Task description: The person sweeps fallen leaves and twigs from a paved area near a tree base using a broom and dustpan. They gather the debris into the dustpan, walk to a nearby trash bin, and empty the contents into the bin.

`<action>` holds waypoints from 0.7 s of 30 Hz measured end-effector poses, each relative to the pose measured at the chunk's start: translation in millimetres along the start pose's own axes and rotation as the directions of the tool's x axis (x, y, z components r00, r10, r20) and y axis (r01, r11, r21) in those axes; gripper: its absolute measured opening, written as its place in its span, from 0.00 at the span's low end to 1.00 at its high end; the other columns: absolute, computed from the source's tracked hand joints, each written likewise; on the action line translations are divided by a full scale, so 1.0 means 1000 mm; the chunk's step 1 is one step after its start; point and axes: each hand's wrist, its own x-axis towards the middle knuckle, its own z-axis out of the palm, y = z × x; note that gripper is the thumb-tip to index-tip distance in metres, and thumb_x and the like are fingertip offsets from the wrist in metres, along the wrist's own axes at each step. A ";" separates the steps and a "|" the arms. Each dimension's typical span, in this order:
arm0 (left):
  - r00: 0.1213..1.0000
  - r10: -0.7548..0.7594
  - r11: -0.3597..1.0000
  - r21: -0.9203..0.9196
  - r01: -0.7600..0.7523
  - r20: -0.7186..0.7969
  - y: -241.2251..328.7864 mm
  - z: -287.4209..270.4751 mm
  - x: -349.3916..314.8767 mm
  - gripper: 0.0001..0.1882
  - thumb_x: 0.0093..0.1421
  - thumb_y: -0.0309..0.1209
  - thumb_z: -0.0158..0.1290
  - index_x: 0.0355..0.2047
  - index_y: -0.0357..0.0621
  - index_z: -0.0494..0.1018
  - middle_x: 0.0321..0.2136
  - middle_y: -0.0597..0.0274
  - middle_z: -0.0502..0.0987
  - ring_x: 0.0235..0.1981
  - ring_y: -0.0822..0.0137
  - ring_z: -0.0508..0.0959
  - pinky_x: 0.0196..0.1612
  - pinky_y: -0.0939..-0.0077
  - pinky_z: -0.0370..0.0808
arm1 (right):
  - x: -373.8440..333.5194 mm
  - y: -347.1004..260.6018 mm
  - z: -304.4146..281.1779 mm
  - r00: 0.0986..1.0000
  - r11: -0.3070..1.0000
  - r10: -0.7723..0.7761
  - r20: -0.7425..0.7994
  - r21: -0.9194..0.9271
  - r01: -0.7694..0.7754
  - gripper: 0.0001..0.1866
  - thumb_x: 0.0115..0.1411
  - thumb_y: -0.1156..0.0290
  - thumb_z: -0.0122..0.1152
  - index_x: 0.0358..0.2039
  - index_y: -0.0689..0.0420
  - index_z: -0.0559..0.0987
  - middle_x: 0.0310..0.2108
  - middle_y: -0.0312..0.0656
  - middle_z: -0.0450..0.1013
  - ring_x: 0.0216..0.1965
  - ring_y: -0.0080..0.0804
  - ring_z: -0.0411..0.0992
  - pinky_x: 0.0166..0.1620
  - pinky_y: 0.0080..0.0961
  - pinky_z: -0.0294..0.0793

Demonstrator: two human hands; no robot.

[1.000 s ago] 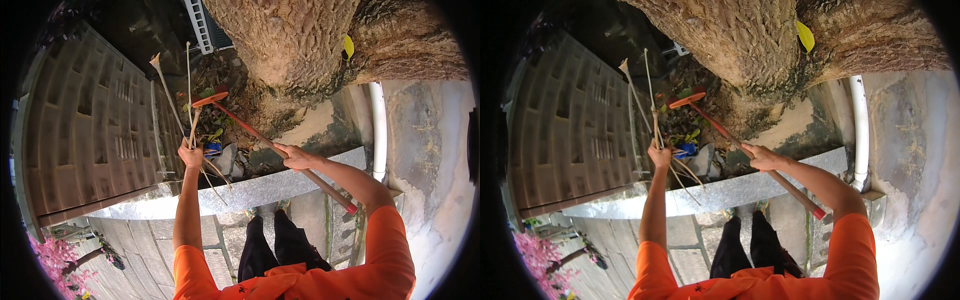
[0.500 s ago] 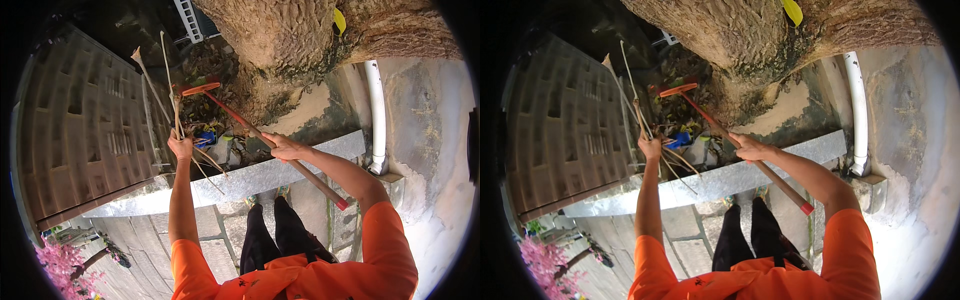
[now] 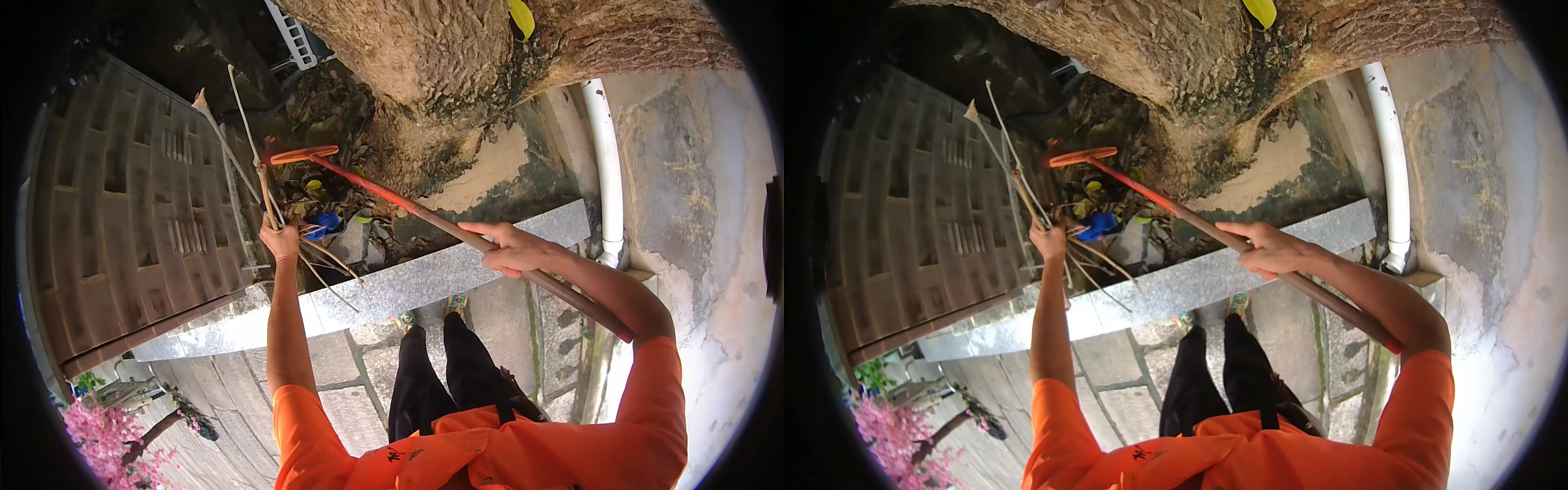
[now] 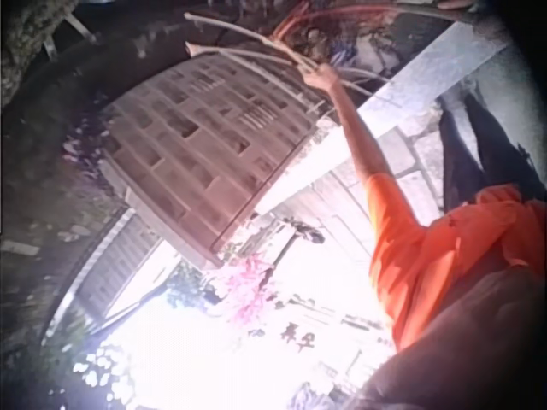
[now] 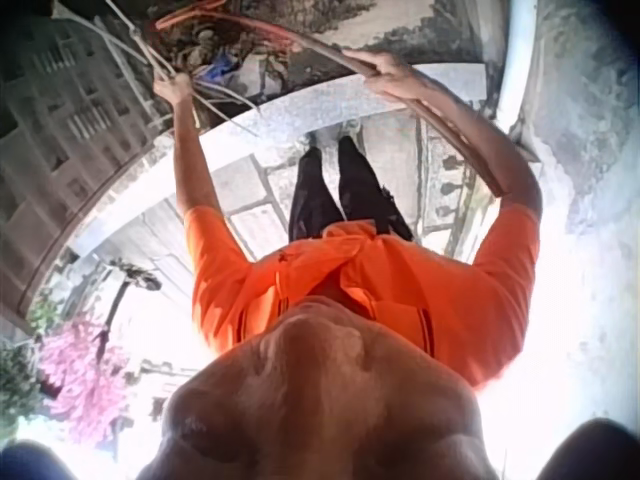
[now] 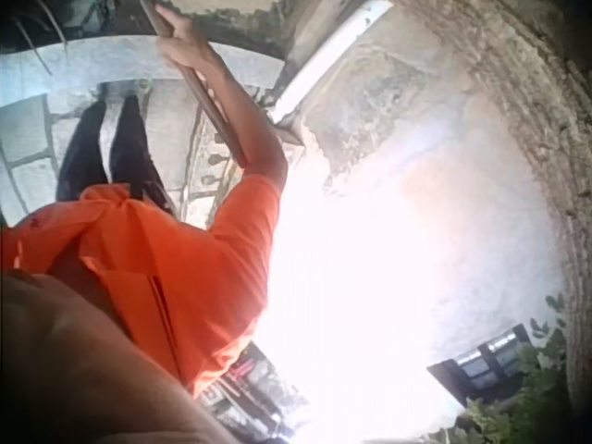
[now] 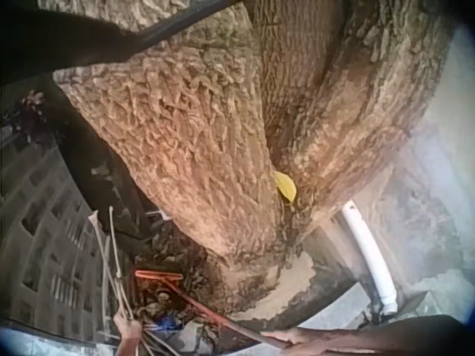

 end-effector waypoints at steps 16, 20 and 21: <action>1.000 0.021 1.000 0.019 -0.021 0.002 0.002 0.006 0.004 0.12 0.44 0.23 0.62 0.31 0.39 0.75 0.21 0.60 0.77 0.23 0.71 0.74 0.30 0.73 0.71 | -0.018 0.007 0.001 1.000 0.990 0.017 -0.015 0.137 -0.015 0.39 0.55 0.78 0.49 0.66 0.57 0.46 0.12 0.32 0.61 0.10 0.18 0.57 0.15 0.21 0.56; 0.999 0.049 0.999 0.013 -0.049 -0.002 0.002 0.001 0.002 0.13 0.45 0.22 0.61 0.33 0.38 0.75 0.22 0.60 0.76 0.24 0.72 0.74 0.31 0.73 0.71 | -0.040 0.017 0.038 0.992 0.958 -0.035 -0.119 0.279 0.067 0.37 0.59 0.81 0.46 0.67 0.56 0.45 0.11 0.32 0.60 0.10 0.18 0.56 0.15 0.21 0.56; 0.999 0.052 0.999 -0.005 -0.052 0.005 0.002 0.000 0.002 0.13 0.45 0.22 0.61 0.33 0.38 0.75 0.22 0.60 0.76 0.23 0.72 0.74 0.30 0.73 0.71 | -0.051 0.025 0.052 0.989 0.929 -0.046 -0.141 0.359 0.095 0.36 0.59 0.81 0.45 0.67 0.55 0.45 0.11 0.32 0.60 0.10 0.19 0.56 0.15 0.21 0.55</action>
